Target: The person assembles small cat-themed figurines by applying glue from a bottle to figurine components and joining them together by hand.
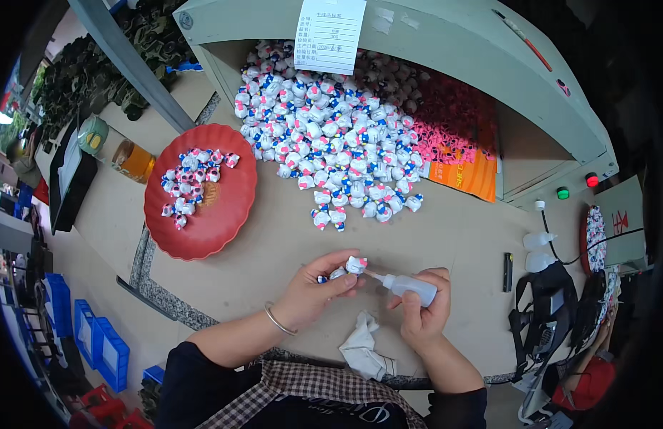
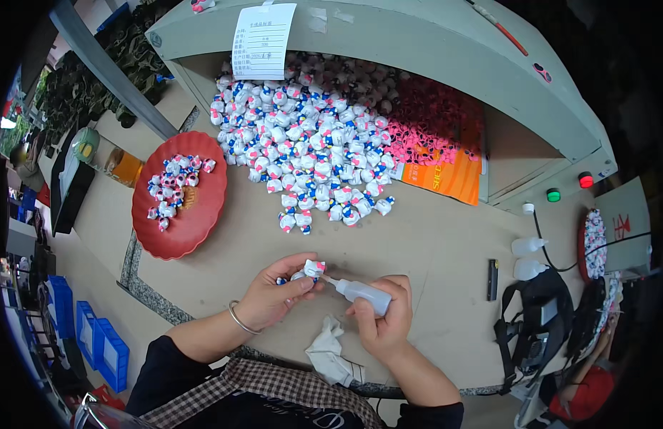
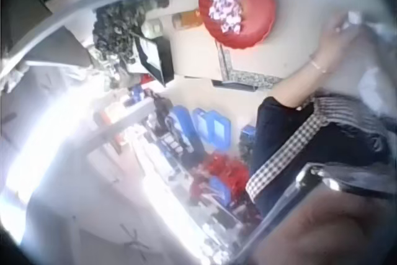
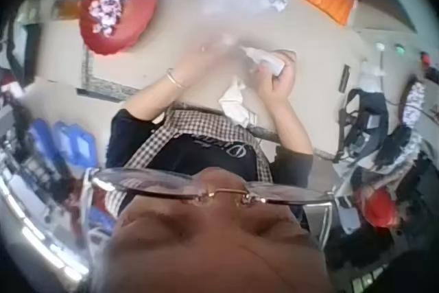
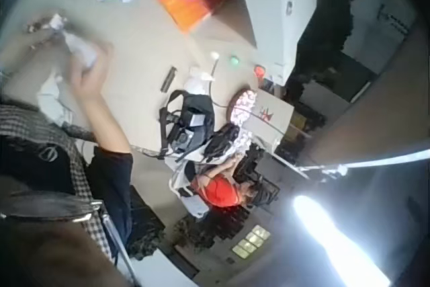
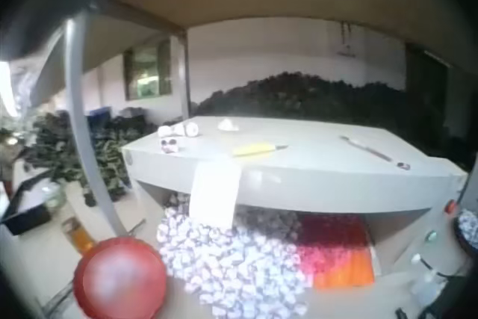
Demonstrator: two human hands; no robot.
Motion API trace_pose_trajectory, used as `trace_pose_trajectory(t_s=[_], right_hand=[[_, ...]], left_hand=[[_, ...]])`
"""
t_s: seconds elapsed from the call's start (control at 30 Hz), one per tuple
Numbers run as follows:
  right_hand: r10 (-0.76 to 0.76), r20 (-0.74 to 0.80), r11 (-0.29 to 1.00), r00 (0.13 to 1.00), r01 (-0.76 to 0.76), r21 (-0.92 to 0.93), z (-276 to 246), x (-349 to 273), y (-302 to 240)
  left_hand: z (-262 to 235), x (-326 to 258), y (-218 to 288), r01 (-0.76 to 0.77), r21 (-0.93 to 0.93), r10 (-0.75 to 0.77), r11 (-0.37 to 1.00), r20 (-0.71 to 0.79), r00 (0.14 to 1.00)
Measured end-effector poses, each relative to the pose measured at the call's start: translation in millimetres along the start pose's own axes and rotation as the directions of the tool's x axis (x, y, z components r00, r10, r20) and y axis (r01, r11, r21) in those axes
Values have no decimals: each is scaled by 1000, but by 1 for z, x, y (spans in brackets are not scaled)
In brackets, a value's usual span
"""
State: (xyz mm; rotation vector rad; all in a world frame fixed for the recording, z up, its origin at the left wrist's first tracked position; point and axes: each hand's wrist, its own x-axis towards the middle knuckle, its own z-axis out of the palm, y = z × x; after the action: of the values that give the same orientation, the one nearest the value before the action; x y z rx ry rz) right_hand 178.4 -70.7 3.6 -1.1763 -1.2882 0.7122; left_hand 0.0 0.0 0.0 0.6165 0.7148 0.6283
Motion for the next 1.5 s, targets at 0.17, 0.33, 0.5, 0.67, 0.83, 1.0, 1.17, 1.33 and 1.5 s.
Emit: trace_pose_trajectory(t_s=[0.17, 0.33, 0.5, 0.67, 0.83, 1.0, 1.17, 1.33, 1.5], right_hand=[[-13, 2, 1000, 1000, 13, -29, 4, 3, 0], [-21, 29, 995, 999, 23, -95, -1, 0, -1], [-12, -12, 999, 1000, 12, -35, -2, 0, -2], [205, -159, 954, 966, -161, 253, -4, 6, -12], [411, -127, 893, 903, -370, 257, -24, 30, -22], [331, -179, 941, 926, -337, -3, -52, 72, 15], [40, -287, 744, 957, -221, -631, -83, 137, 66], [38, -113, 428, 993, -118, -896, -78, 159, 72], [211, 29, 392, 977, -58, -918, -81, 149, 49]], left_hand=[[0, 1, 3, -18, 37, 18, 999, -12, 1000], [0, 0, 2, -46, 84, 50, 995, -45, 998], [1, 0, 1, -41, 95, 46, 995, -56, 997], [4, 1, 1, -21, 85, 26, 996, -58, 998], [4, -1, 3, 8, 93, -2, 996, -65, 998], [6, -2, 2, 11, 72, -8, 997, -51, 999], [5, 0, 2, 8, 38, -6, 999, -39, 999], [1, 2, 2, 6, 22, -5, 1000, -53, 999], [1, 2, 3, 14, -18, -15, 1000, -63, 998]])
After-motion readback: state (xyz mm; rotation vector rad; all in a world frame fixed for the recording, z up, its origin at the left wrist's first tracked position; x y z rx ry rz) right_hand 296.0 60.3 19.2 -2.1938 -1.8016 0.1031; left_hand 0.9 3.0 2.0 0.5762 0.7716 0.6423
